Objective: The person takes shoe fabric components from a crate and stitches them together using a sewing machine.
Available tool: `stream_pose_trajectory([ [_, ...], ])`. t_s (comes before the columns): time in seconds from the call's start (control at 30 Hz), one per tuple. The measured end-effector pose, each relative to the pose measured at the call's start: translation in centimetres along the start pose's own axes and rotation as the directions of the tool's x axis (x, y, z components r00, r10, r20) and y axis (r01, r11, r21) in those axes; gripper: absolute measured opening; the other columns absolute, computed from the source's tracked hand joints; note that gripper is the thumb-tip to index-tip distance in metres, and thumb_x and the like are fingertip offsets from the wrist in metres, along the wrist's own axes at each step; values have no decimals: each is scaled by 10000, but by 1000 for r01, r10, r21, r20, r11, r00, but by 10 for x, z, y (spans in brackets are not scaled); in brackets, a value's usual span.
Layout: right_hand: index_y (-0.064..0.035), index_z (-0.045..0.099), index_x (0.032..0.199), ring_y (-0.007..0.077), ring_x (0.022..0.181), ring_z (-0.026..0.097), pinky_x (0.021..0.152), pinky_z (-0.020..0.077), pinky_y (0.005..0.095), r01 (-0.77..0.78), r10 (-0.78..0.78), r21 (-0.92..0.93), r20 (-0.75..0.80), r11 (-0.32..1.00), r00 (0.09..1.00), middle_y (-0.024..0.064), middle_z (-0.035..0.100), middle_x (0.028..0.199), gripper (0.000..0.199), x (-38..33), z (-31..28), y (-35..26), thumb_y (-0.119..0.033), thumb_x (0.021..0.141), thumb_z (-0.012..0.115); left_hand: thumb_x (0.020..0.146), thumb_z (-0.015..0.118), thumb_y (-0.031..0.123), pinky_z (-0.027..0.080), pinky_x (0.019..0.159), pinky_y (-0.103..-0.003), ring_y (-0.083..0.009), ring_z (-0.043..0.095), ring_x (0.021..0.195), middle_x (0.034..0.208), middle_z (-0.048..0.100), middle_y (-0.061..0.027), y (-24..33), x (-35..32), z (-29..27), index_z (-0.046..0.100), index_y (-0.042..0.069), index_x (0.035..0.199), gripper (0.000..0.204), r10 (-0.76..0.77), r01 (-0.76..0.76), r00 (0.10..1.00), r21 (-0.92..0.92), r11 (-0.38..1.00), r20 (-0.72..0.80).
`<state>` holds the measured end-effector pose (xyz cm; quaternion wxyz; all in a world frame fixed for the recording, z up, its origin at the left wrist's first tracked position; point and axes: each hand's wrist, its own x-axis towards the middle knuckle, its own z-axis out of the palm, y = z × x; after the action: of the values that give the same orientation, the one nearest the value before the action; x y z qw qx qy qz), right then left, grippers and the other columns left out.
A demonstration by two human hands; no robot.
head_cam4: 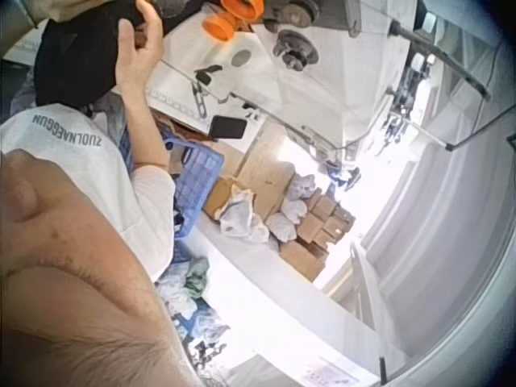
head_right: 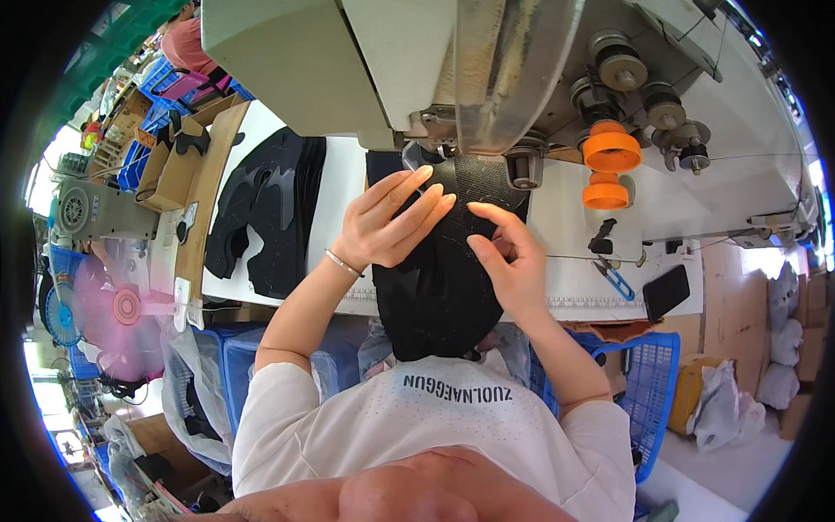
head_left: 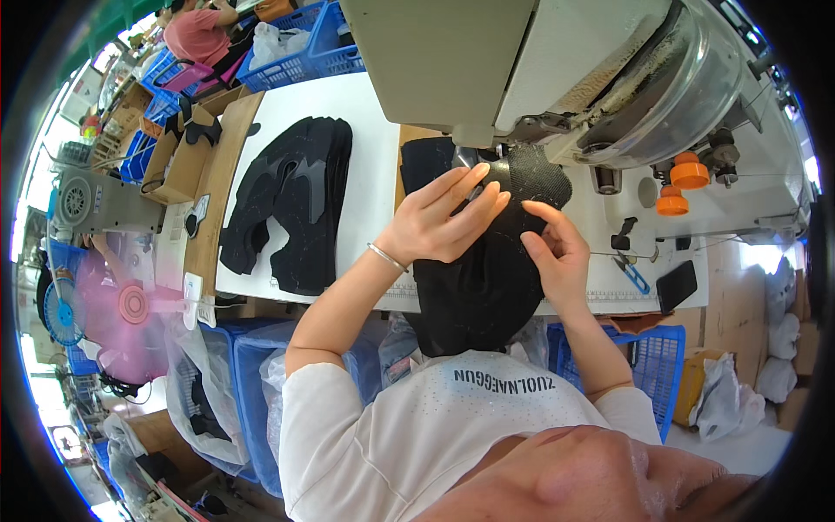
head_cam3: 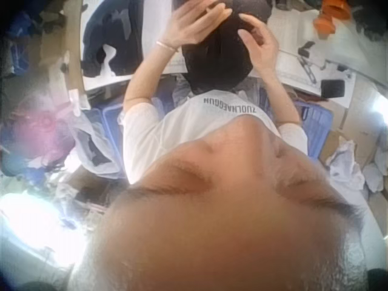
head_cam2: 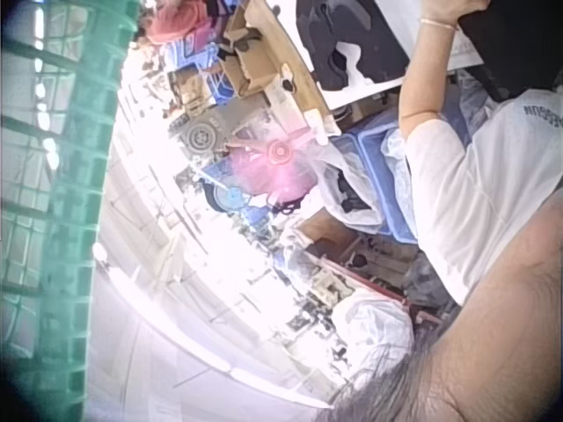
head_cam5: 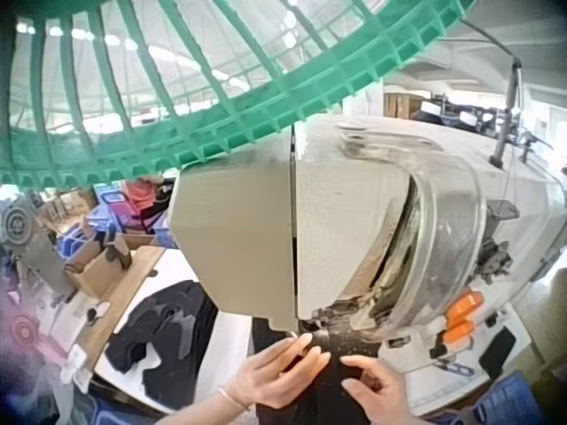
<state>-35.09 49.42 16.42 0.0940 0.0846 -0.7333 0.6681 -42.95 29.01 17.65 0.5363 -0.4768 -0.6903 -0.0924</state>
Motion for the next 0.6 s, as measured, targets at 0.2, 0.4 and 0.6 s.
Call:
stream_pose_trajectory([
  [0.2, -76, 650, 1223, -10, 585, 307, 526, 248, 170, 1, -2, -21, -17, 1000, 1000, -99, 385, 711, 320, -8, 11, -3, -76, 905, 687, 701, 673, 84, 563, 905, -341, -231, 704, 975, 974, 719, -96, -6, -1, -1, 748, 17, 938, 258, -41, 41, 999, -45, 998, -12],
  [0.4, -68, 660, 1203, -9, 584, 318, 520, 251, 175, 32, -33, -22, -59, 999, 998, -93, 424, 710, 284, -4, 20, -3, -75, 919, 669, 735, 683, 44, 572, 921, -351, -239, 698, 990, 985, 695, -77, -14, 1, 0, 737, 9, 932, 207, -85, 85, 996, -109, 990, 10],
  [0.6, -58, 667, 1183, -12, 586, 339, 517, 260, 174, 88, -90, -24, -75, 996, 993, -86, 458, 734, 253, 11, 27, -3, -70, 931, 653, 734, 706, 57, 567, 915, -360, -243, 686, 1000, 1031, 699, -73, -26, -3, 10, 716, 17, 1007, 276, -161, 160, 987, -156, 975, 6],
])
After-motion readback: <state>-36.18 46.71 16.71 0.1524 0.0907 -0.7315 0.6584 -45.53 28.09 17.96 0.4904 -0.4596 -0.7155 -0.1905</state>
